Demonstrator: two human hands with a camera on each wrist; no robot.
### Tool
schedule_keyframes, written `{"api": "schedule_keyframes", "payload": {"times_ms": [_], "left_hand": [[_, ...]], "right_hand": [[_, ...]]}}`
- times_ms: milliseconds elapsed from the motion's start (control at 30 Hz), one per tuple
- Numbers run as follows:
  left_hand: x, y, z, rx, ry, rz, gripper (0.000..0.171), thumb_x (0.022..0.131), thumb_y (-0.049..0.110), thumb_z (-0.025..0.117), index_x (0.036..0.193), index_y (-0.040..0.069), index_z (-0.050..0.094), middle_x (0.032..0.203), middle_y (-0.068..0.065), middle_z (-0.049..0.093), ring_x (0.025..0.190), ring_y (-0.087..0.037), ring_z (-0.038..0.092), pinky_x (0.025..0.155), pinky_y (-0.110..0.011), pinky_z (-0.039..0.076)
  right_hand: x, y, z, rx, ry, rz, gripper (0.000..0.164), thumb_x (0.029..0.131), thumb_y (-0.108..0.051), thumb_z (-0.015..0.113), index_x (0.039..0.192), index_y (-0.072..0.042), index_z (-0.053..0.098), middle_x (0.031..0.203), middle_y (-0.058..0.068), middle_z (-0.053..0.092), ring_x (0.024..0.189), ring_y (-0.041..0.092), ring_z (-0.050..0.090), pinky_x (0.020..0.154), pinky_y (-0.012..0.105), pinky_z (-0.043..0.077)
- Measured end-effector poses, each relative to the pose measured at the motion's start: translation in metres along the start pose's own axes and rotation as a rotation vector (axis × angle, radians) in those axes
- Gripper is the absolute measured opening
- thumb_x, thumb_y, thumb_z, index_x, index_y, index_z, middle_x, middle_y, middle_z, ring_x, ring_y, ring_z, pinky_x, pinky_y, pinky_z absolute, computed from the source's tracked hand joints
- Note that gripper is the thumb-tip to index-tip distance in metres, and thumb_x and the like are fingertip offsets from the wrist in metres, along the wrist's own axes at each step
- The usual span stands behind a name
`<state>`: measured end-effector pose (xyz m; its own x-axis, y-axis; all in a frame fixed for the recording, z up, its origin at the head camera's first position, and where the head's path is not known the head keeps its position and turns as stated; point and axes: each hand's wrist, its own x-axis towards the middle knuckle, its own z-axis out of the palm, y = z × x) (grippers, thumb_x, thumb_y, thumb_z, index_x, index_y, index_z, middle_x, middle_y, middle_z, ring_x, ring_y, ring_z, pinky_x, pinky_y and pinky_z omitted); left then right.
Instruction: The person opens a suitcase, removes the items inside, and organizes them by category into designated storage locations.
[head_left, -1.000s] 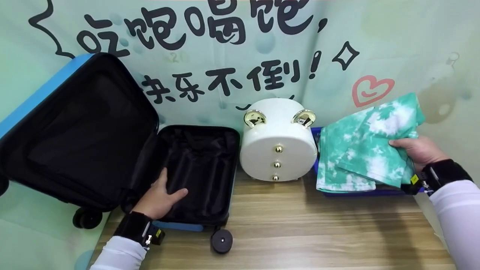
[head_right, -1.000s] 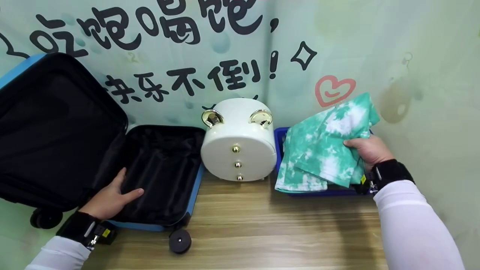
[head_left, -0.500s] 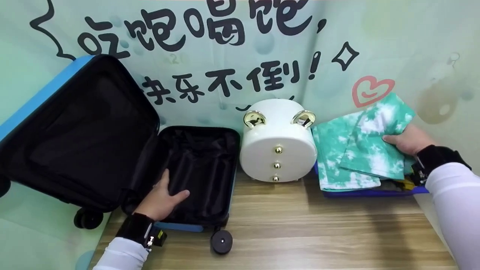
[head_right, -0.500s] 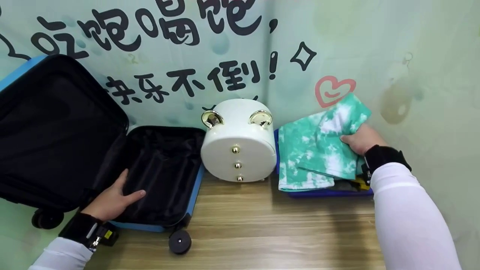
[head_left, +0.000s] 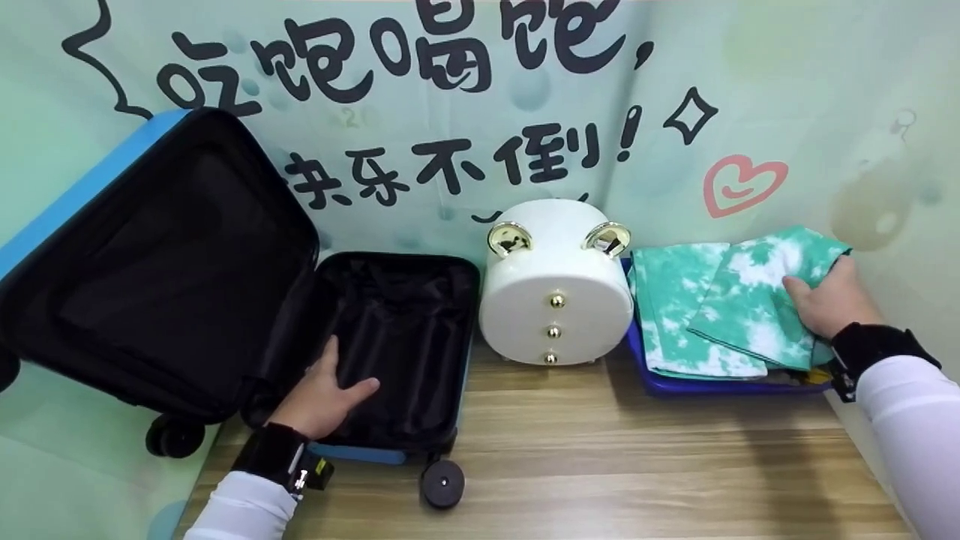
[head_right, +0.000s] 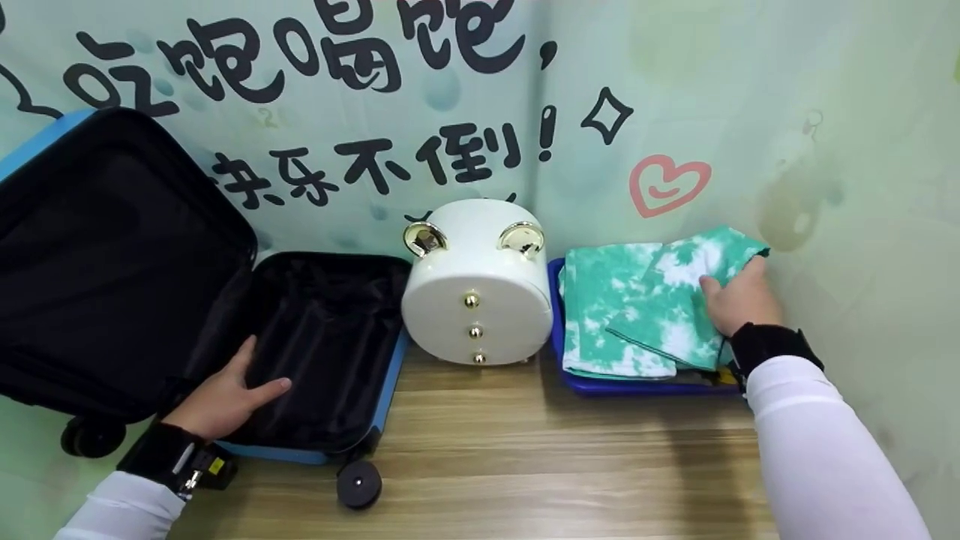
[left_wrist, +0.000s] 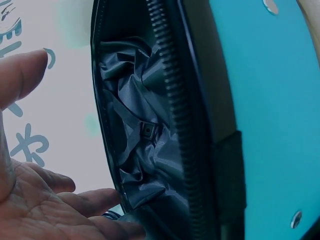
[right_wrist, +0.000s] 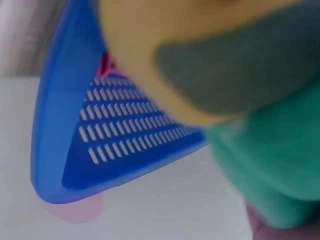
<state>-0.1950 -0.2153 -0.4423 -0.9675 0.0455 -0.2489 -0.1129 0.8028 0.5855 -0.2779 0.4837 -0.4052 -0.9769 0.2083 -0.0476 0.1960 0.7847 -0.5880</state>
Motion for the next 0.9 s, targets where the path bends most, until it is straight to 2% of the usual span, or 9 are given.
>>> {"api": "schedule_keyframes", "payload": {"times_ms": [67,200,333,467,700,900], "left_hand": [[0.0,0.001,0.0,0.002,-0.001,0.0,0.118,0.098,0.069,0.059,0.168,0.005,-0.011,0.173,-0.031,0.002,0.157,-0.058,0.004,0.125,-0.071,0.018],[0.001,0.001,0.0,0.013,-0.002,-0.002,0.117,0.098,0.069,0.058,0.167,0.005,-0.013,0.173,-0.031,0.003,0.156,-0.06,0.004,0.124,-0.072,0.019],[0.003,0.0,0.0,0.014,-0.005,-0.001,0.118,0.098,0.07,0.058,0.167,0.005,-0.013,0.173,-0.032,0.003,0.156,-0.061,0.002,0.123,-0.073,0.019],[0.004,0.0,0.0,0.017,0.0,0.002,0.118,0.098,0.069,0.058,0.168,0.005,-0.011,0.173,-0.032,0.003,0.155,-0.061,0.001,0.123,-0.074,0.018],[0.005,0.002,-0.001,0.046,0.012,-0.002,0.118,0.098,0.07,0.058,0.168,0.004,-0.009,0.173,-0.031,0.001,0.154,-0.063,-0.002,0.122,-0.076,0.015],[0.01,0.008,0.0,0.105,0.038,0.012,0.12,0.095,0.076,0.056,0.168,0.004,-0.007,0.174,-0.031,-0.001,0.154,-0.065,-0.005,0.121,-0.079,0.011]], "right_hand": [[-0.008,-0.009,0.006,-0.009,0.001,-0.003,0.12,0.101,-0.072,0.039,0.155,0.007,-0.033,0.163,0.043,-0.023,0.151,0.067,-0.003,0.121,0.076,0.008],[-0.025,-0.028,0.027,-0.185,0.009,-0.065,0.132,0.092,-0.086,0.044,0.158,0.001,-0.031,0.158,0.034,-0.043,0.144,0.072,-0.024,0.113,0.084,-0.008],[-0.034,-0.035,0.047,-0.342,-0.051,-0.108,0.132,0.089,-0.09,0.043,0.164,0.003,-0.014,0.159,0.039,-0.036,0.137,0.075,-0.034,0.105,0.089,-0.015],[-0.037,-0.028,0.058,-0.417,-0.136,-0.096,0.129,0.089,-0.093,0.037,0.165,0.004,-0.003,0.16,0.045,-0.022,0.135,0.076,-0.033,0.104,0.09,-0.015],[-0.03,-0.016,0.065,-0.431,-0.21,-0.071,0.13,0.088,-0.095,0.031,0.165,0.003,-0.005,0.16,0.047,-0.018,0.134,0.079,-0.028,0.105,0.091,-0.009],[-0.025,-0.011,0.07,-0.436,-0.236,-0.063,0.131,0.087,-0.096,0.03,0.165,0.004,-0.003,0.161,0.047,-0.015,0.135,0.082,-0.021,0.105,0.091,-0.005]]}}
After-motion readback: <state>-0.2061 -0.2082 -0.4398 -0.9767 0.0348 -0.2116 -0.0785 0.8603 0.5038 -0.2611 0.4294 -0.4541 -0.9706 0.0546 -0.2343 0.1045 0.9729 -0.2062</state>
